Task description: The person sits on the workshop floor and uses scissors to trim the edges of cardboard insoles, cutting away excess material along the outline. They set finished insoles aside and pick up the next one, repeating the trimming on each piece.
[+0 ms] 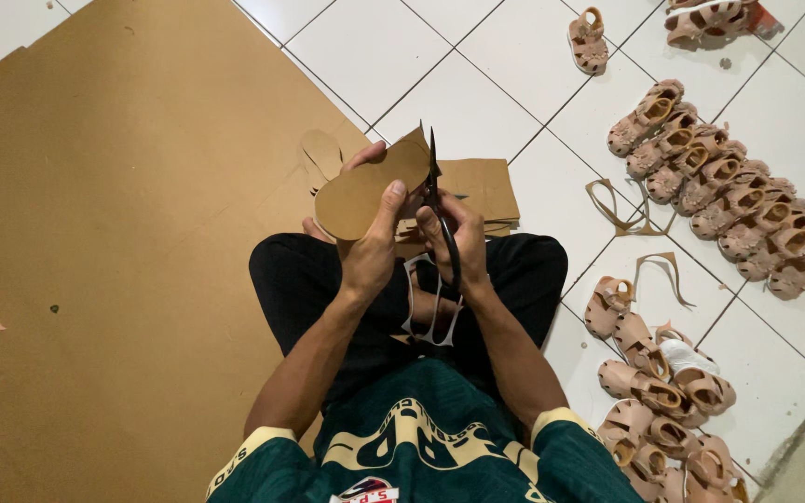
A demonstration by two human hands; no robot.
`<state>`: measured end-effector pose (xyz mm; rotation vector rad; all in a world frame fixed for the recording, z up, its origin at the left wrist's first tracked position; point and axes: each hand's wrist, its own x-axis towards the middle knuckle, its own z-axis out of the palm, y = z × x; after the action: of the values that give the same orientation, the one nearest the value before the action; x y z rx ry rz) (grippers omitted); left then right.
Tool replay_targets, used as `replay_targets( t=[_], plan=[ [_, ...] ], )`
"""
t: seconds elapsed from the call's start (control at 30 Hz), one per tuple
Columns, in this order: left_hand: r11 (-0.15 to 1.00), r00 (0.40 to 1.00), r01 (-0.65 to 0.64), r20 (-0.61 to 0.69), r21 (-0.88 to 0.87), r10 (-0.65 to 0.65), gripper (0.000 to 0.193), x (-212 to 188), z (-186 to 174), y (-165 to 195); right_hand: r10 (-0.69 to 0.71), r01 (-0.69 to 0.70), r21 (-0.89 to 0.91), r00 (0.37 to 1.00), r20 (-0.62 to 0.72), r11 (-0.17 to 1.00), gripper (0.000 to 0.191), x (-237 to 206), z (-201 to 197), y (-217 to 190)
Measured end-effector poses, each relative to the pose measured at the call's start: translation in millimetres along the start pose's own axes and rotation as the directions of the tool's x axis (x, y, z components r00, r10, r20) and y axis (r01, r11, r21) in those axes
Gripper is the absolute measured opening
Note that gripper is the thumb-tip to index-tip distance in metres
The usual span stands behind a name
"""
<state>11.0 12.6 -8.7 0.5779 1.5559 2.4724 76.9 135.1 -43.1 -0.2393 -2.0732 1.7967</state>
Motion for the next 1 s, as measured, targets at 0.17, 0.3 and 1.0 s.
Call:
replay_targets(
  t=[0.17, 0.3, 1.0],
  plan=[
    [0.998, 0.999, 0.036, 0.025, -0.059, -0.035, 0.043, 0, -2, 3, 0.045, -0.046, 0.053, 0.999, 0.003, 0.998, 0.067, -3, -2, -5],
    [0.992, 0.997, 0.056, 0.057, -0.114, -0.049, 0.043, 1, -5, 1, 0.034, -0.035, 0.06, 0.999, 0.011, 0.998, 0.067, -3, -3, -10],
    [0.917, 0.969, 0.241, 0.025, -0.318, -0.247, 0.055, 14, -6, -3, 0.082, -0.083, -0.062, 0.996, -0.027, 0.995, 0.057, -6, -3, -5]
  ],
)
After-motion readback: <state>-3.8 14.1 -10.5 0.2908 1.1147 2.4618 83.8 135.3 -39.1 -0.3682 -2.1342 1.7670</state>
